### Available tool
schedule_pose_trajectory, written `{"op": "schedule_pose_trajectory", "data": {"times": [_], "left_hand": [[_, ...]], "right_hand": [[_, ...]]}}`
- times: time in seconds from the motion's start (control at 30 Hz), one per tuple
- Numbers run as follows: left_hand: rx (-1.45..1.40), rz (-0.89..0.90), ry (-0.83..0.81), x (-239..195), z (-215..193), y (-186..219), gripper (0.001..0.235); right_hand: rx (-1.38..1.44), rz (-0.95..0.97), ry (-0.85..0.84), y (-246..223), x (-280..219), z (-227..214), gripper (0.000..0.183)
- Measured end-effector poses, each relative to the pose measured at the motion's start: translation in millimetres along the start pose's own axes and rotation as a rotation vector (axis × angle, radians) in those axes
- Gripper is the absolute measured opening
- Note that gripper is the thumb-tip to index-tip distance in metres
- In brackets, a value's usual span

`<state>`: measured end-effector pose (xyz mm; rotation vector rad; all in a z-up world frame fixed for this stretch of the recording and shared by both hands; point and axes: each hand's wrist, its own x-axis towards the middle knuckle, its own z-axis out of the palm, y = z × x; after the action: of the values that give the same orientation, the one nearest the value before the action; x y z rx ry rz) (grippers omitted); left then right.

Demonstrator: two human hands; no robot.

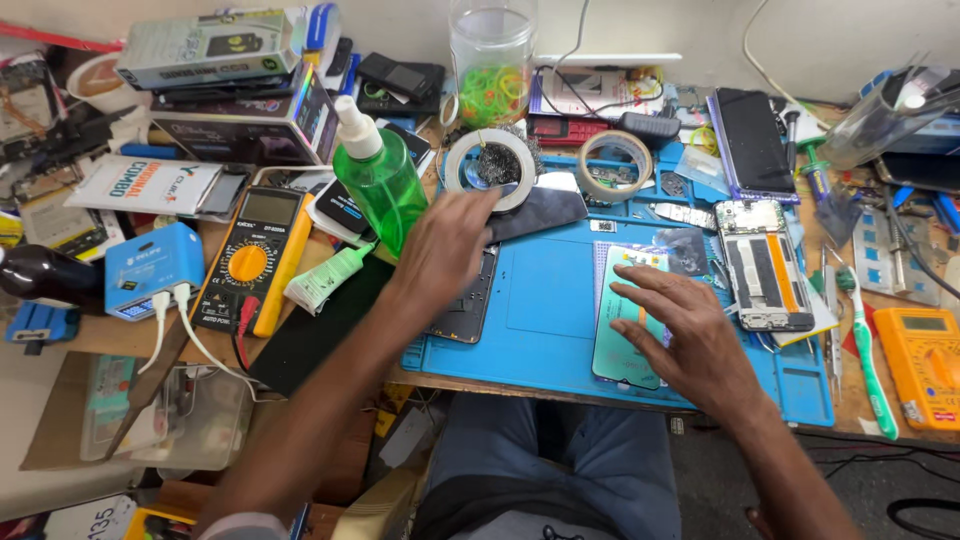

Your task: The person disassembles a smartphone, removes the battery, and applies adhesive tape to a new battery. They then use a plastic tool to clean the phone frame and prepare it for reassembly.

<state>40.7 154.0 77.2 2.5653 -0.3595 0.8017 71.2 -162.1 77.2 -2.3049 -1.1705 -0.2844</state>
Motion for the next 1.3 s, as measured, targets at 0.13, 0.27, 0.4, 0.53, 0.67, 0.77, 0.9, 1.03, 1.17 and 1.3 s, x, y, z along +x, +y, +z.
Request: {"op": "schedule_pose_trajectory", "data": {"times": [0.13,0.27,0.4,0.53,0.67,0.77,0.9,1.03,1.17,1.3], "left_hand": [[0.242,0.009,-0.137,32.9,31.3,-29.6,0.02],[0.31,0.035,-0.139,42.1,29.5,-17.4,0.017],[-0.265,-0.142,-0.001,37.8,-5.9,12.2,0.031],[-1.296,-0.465,-0.092,16.5,-22.1,44.0,0.033],[-1.745,-0.518,0.048,-14.3,-0.8,73.3,0.037],[-1.828,-0.592,0.111,-31.2,15.6,80.5,0.039],[-1.704,-0.722,0.091,-50.5,25.2,90.7,0.043],[-1.585,-0.766,0.126,-52.4,31.8,94.6,0.044],[-1.657,-0.763,0.154,-57.6,40.8,94.4,0.041],[-1.647,-0.711,0.165,-57.5,44.4,96.4,0.039]], "right_hand": [[0.043,0.045,0.055,-8.3,-7.7,0.1,0.042],[0.149,0.128,0.137,-11.0,-16.2,-3.1,0.04],[0.204,0.164,0.257,-17.3,-8.2,-10.7,0.039],[0.484,0.298,0.286,-30.2,3.2,-8.5,0.044],[1.231,0.505,0.265,-28.8,10.2,3.4,0.048],[1.357,0.555,0.29,-22.3,11.3,16.9,0.046],[1.211,0.479,0.358,-24.7,-0.7,23.8,0.046],[1.234,0.486,0.36,-27.2,-6.2,25.5,0.042],[1.252,0.442,0.365,-31.0,-13.7,27.5,0.042],[1.097,0.452,0.392,-33.8,-9.2,17.5,0.039]]}}
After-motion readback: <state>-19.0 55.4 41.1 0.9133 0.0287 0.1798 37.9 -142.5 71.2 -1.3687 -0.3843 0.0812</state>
